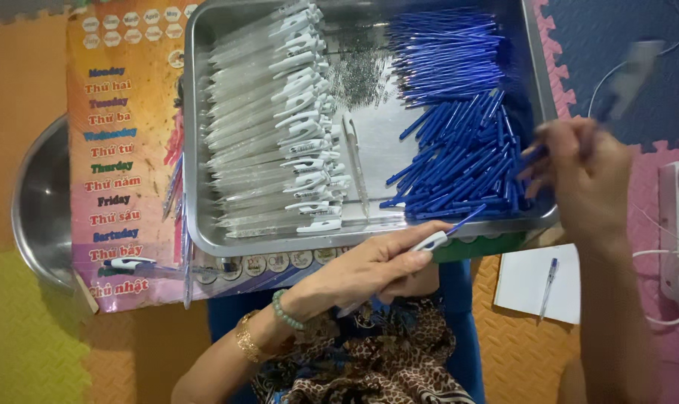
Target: The person assembles pens by hand, inserting the blue ink tubes and springs into the white pen barrels and attaching the caps.
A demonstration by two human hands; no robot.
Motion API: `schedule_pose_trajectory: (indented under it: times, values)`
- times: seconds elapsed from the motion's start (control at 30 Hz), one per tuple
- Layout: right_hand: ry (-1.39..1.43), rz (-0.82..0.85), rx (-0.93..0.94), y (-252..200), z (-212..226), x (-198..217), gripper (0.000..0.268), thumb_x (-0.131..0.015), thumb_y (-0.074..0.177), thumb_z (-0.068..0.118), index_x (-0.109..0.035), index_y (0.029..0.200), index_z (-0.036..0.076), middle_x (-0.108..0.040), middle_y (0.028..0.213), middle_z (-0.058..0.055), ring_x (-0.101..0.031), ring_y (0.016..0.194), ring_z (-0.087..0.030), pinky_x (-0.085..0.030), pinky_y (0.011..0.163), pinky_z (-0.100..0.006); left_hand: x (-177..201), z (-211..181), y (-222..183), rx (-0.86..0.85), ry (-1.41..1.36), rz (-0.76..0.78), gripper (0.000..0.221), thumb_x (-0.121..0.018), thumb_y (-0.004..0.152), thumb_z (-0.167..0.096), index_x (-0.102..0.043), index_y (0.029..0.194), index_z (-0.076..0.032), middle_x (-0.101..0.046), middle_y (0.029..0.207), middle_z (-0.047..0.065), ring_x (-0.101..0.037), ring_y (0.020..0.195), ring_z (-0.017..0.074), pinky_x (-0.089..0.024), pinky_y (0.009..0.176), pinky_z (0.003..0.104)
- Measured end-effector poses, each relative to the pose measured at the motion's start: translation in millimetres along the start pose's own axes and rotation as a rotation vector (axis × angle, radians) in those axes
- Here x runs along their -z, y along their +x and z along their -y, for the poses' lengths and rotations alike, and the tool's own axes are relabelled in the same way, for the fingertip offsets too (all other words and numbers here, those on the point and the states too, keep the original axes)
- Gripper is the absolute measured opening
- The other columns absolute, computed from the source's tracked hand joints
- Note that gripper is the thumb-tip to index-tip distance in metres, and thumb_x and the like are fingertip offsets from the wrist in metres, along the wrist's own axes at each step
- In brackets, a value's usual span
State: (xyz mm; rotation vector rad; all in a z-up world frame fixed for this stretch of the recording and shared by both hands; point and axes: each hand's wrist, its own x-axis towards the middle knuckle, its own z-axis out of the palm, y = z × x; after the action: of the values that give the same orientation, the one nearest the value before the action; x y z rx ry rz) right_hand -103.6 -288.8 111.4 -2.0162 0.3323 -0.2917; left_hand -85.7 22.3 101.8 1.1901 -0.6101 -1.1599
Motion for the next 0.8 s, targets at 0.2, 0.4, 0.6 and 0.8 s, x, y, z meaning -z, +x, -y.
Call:
schedule_pose_trajectory:
  times: [0.2, 0.4, 0.6, 0.8]
  values:
    - [-0.769, 0.233, -0.022, 29, -45, 12, 0.030, -0.060, 0.123, 0.027, -0.081, 0.128, 0.006, -0.082, 0.086, -0.016, -0.079, 0.084, -0.033, -0.057, 0.079, -0.050, 1, 9, 10, 0.110, -0.064, -0.062, 0.068, -0.047, 0.112, -0.042, -0.036, 0.176, -0.023, -0.033, 0.073, -0.005, -0.036, 0.059, 0.0086, -0.039, 0.052, 0.023]
    - [-0.392, 0.189, 0.104, -13, 6, 1, 0.033, -0.057, 0.121, 0.018, -0.076, 0.140, -0.001, -0.075, 0.095, -0.016, -0.067, 0.066, -0.021, -0.050, 0.052, -0.031, 3, 10, 12, 0.019, -0.282, -0.053, 0.067, -0.049, 0.114, -0.034, -0.032, 0.176, -0.016, -0.026, 0.078, -0.007, -0.023, 0.059, 0.0061, -0.021, 0.050, 0.022]
    - [0.078, 0.506, -0.024, -29, 21, -35, 0.055, -0.052, 0.117, 0.028, -0.064, 0.067, 0.005, -0.076, 0.081, -0.013, -0.074, 0.081, -0.013, -0.052, 0.060, -0.027, 3, -1, 13, 0.019, -0.203, -0.124, 0.068, -0.049, 0.113, -0.037, -0.032, 0.177, -0.020, -0.031, 0.078, -0.003, -0.027, 0.061, 0.0077, -0.024, 0.053, 0.023]
    - [0.420, 0.353, -0.144, -5, 30, -30, 0.025, -0.055, 0.121, 0.025, -0.067, 0.108, 0.007, -0.069, 0.078, -0.006, -0.059, 0.051, -0.010, -0.044, 0.038, -0.021, 13, -9, 1, 0.008, -0.187, -0.123, 0.066, -0.048, 0.114, -0.036, -0.030, 0.177, -0.027, -0.034, 0.081, -0.006, -0.031, 0.062, 0.0056, -0.026, 0.052, 0.021]
